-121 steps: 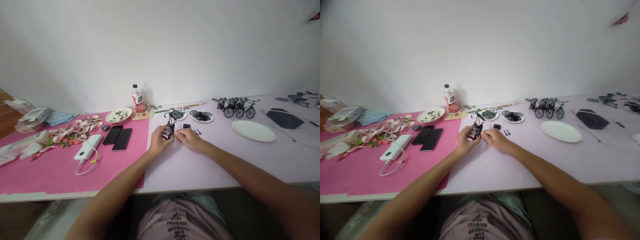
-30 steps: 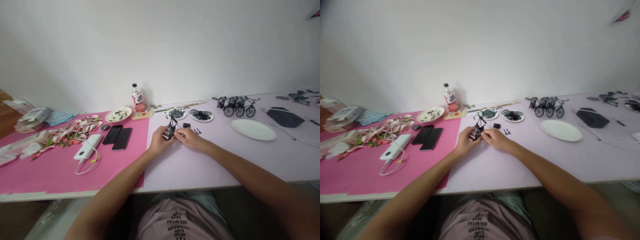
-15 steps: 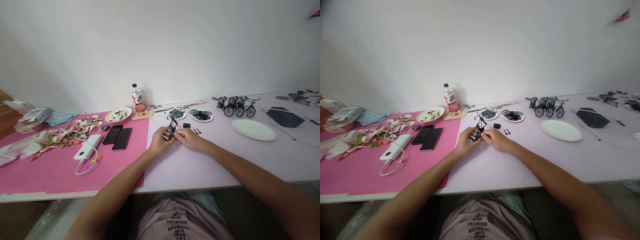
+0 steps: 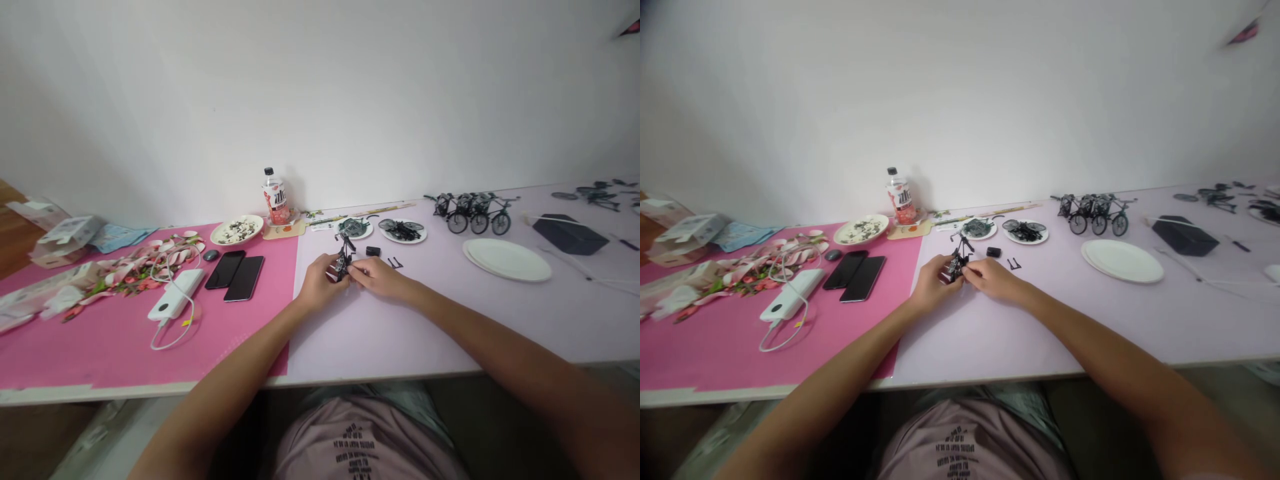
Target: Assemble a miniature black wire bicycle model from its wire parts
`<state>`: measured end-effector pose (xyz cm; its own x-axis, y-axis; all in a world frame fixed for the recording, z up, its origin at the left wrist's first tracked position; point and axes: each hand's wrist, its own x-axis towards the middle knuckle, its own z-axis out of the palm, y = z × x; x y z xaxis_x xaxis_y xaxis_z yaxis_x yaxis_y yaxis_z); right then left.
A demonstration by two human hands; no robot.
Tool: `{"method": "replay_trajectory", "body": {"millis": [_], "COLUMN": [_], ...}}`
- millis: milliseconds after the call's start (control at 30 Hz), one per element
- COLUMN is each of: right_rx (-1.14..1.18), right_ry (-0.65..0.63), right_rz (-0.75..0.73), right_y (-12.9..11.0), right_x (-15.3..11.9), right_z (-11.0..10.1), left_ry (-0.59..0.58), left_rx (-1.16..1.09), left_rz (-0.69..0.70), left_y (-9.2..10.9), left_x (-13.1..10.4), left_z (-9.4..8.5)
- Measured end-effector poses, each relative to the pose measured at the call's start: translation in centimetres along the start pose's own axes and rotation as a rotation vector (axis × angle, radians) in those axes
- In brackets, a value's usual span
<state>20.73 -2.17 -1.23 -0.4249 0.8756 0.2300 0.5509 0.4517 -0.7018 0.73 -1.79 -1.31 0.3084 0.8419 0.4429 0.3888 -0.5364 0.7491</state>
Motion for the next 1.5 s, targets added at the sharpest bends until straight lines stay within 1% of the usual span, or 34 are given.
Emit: {"method": "replay_trajectory", "body": {"millis": [533,967,1300,1500], "right_rx": [0.004,-0.034,-0.014,-0.009], "right_ry": [-0.007,0.031,0.025,-0.01], "right_rz": [-0.026,-0.036,-0.041,-0.017], "right_y": [-0.1,0.14,0.12,0.3], "right_x": [-0.19,0.07,0.05,0.12], "right_z": [-0.18,0.01,0.01,-0.04], "left_ry": [0.008,0.031,0.033,0.018], "left_rx": [0.007,0.004,0.001,0.023], "left_rz": [0.017,0.019,0.015,0.001], "left_y": [-0.36,-0.35,-0.5,-0.47], "left_x": [0.0,0.07,0.07,0.07], "left_z": [0.1,0.07,0.14,0.07]}}
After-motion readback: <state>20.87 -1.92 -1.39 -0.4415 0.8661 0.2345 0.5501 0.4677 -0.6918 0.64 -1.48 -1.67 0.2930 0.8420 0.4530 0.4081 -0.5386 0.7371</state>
